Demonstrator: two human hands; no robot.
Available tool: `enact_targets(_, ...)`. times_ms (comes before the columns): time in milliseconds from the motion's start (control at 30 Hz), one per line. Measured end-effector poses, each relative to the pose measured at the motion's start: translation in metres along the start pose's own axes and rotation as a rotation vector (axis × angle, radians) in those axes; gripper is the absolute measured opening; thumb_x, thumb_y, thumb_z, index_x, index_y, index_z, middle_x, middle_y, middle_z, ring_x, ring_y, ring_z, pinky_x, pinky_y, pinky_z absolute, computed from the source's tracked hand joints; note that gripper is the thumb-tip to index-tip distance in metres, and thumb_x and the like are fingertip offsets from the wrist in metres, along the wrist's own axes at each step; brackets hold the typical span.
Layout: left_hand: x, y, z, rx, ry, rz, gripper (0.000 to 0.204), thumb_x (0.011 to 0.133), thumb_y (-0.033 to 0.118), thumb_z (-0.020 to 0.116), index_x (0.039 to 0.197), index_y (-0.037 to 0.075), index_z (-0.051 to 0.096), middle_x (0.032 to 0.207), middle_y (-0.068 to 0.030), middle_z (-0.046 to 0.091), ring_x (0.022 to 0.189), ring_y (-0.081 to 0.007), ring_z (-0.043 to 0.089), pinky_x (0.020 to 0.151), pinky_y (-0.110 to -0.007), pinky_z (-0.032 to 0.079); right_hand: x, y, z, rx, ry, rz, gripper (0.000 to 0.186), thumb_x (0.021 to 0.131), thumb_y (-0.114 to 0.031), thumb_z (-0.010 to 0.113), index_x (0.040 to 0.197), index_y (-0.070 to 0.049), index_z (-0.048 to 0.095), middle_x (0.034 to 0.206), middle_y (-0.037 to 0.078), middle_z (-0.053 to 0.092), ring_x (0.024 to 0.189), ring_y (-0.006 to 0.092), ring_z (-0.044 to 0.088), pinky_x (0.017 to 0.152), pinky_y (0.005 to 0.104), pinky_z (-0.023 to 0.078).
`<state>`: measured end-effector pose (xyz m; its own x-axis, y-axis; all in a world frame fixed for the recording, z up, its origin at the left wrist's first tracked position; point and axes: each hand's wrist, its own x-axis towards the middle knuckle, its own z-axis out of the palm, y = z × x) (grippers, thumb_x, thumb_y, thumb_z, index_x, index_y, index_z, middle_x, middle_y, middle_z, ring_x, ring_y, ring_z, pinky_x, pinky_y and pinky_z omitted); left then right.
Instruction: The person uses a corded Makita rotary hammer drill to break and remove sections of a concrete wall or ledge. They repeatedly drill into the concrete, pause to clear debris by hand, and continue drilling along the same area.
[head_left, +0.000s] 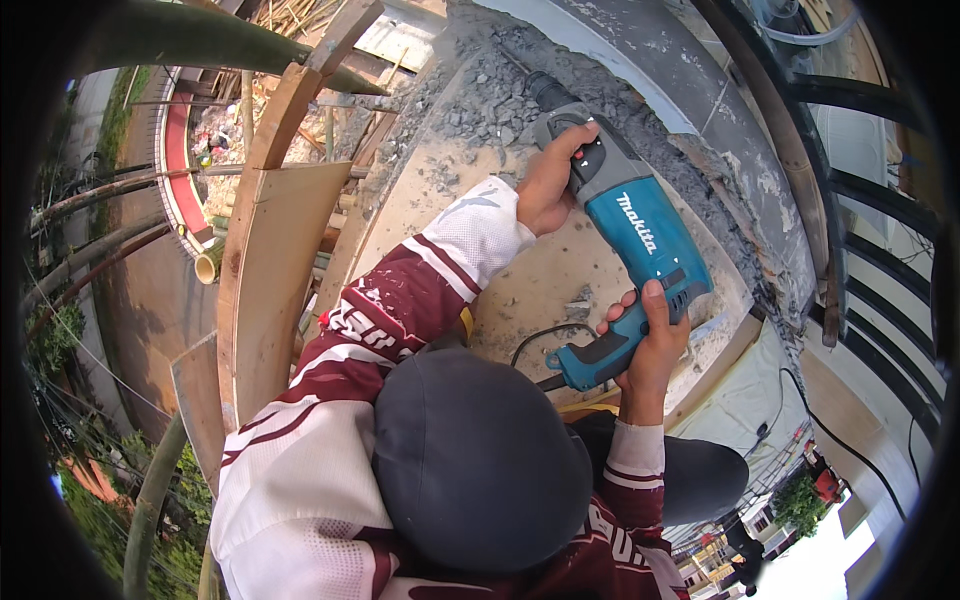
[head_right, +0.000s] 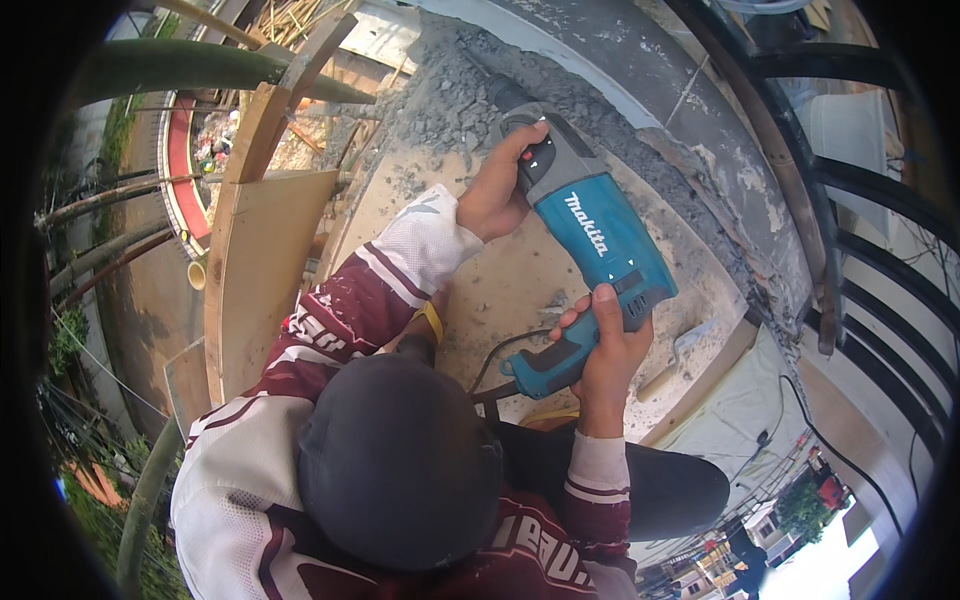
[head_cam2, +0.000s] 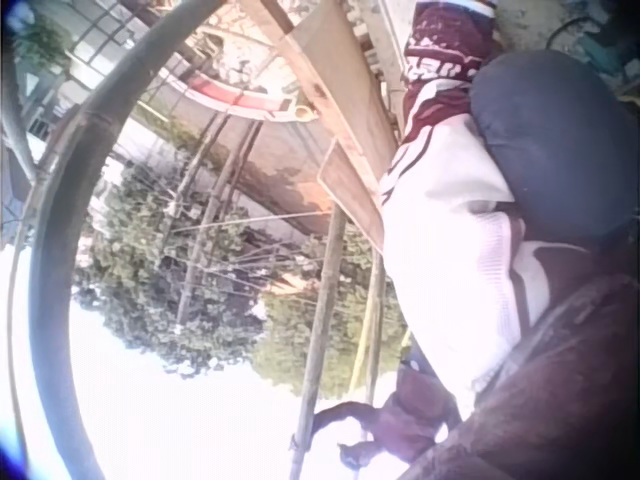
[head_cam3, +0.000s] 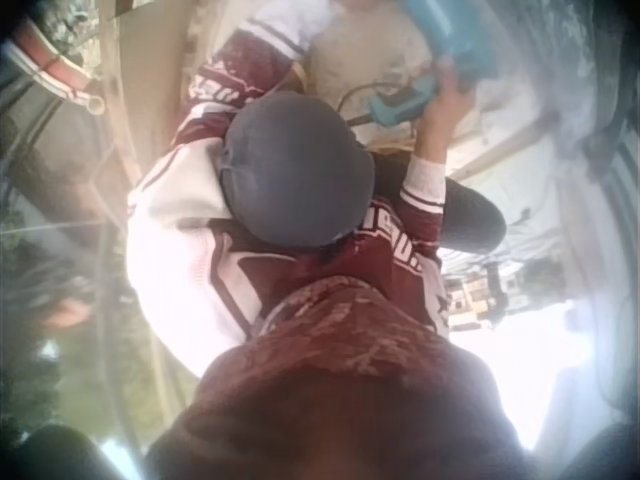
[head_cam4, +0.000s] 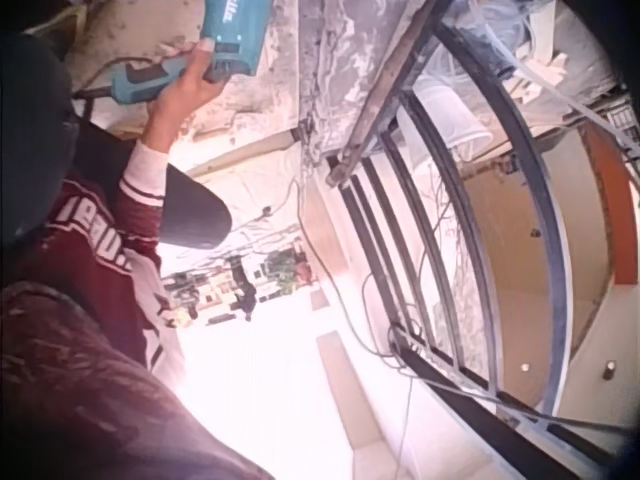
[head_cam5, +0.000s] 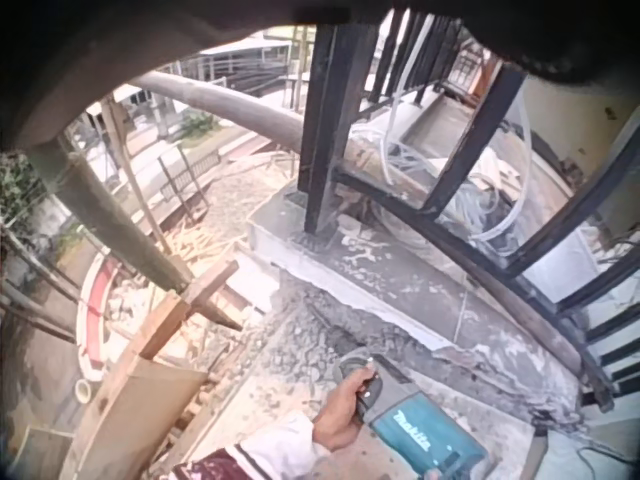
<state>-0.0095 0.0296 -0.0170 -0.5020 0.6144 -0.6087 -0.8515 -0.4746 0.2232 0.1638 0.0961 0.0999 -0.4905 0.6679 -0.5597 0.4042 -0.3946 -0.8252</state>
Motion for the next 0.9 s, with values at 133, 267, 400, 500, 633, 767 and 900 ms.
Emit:
enact_targets(133, 0.01, 0.009, 0.003, -0.115, -0.021, 0.051, 0.036, 0.095, 0.038, 0.069, 0.117, 0.01, 0.062, 0.109, -0.0062, 0.069, 0.103, -0.0224, 0.066, 0.1, -0.044, 0.05, 0.011, -0.018, 0.007, -0.024, -0.038, 0.01, 0.029, 0.096, -0.019, 0.07, 0.111, 0.0, 0.055, 0.082, 0.01, 0.063, 0.063, 0.0187, 0.067, 0.051, 0.033, 0.06)
enact_targets(267, 0.022, 0.031, -0.008, -0.219, -0.022, 0.163, 0.04, 0.096, 0.041, 0.064, 0.117, 0.007, 0.061, 0.111, -0.012, 0.07, 0.102, -0.0286, 0.069, 0.099, -0.05, 0.053, 0.023, -0.018, 0.032, -0.027, -0.172, -0.046, 0.03, 0.094, -0.013, 0.073, 0.112, 0.001, 0.054, 0.085, 0.011, 0.064, 0.066, 0.0186, 0.068, 0.052, 0.0333, 0.06)
enact_targets(400, 0.007, 0.062, -0.03, -0.232, -0.094, 0.122, 0.049, 0.098, 0.048, 0.054, 0.124, 0.008, 0.062, 0.119, -0.0151, 0.07, 0.111, -0.0336, 0.068, 0.103, -0.053, 0.051, 0.003, -0.014, 0.073, -0.131, -0.289, -0.224, 0.046, 0.091, -0.004, 0.074, 0.125, 0.002, 0.044, 0.096, 0.012, 0.066, 0.076, 0.0173, 0.069, 0.063, 0.031, 0.06)
enact_targets(500, -0.014, 0.058, -0.038, -0.254, -0.187, 0.121, 0.048, 0.099, 0.048, 0.055, 0.126, 0.008, 0.062, 0.121, -0.0131, 0.07, 0.115, -0.0302, 0.066, 0.105, -0.048, 0.05, -0.019, -0.013, 0.062, -0.141, -0.281, -0.237, 0.052, 0.091, 0.0, 0.07, 0.133, 0.003, 0.04, 0.108, 0.016, 0.066, 0.09, 0.0215, 0.071, 0.072, 0.0315, 0.06)
enact_targets(633, -0.04, 0.02, -0.023, -0.238, -0.28, 0.01, 0.051, 0.1, 0.048, 0.057, 0.132, 0.009, 0.059, 0.127, -0.0115, 0.067, 0.12, -0.0277, 0.063, 0.107, -0.046, 0.047, -0.054, -0.019, 0.022, -0.135, -0.16, -0.182, 0.057, 0.09, 0.001, 0.067, 0.139, 0.002, 0.037, 0.112, 0.021, 0.066, 0.094, 0.0278, 0.072, 0.074, 0.0372, 0.063)
enact_targets(767, -0.06, -0.014, -0.007, -0.177, -0.378, -0.216, 0.047, 0.1, 0.044, 0.061, 0.133, 0.011, 0.059, 0.128, -0.0066, 0.067, 0.12, -0.0222, 0.063, 0.108, -0.044, 0.046, -0.081, -0.006, -0.029, -0.125, -0.034, -0.187, 0.056, 0.089, 0.001, 0.067, 0.138, 0.002, 0.04, 0.109, 0.021, 0.066, 0.091, 0.0287, 0.072, 0.07, 0.0385, 0.064)
enact_targets(900, -0.059, -0.042, -0.006, -0.058, -0.361, -0.367, 0.046, 0.099, 0.041, 0.065, 0.134, 0.012, 0.058, 0.128, -0.0037, 0.067, 0.119, -0.0194, 0.062, 0.108, -0.042, 0.044, -0.098, 0.02, -0.056, -0.002, 0.046, -0.169, 0.054, 0.089, 0.002, 0.066, 0.137, 0.002, 0.042, 0.105, 0.02, 0.066, 0.085, 0.0263, 0.071, 0.066, 0.0362, 0.064)
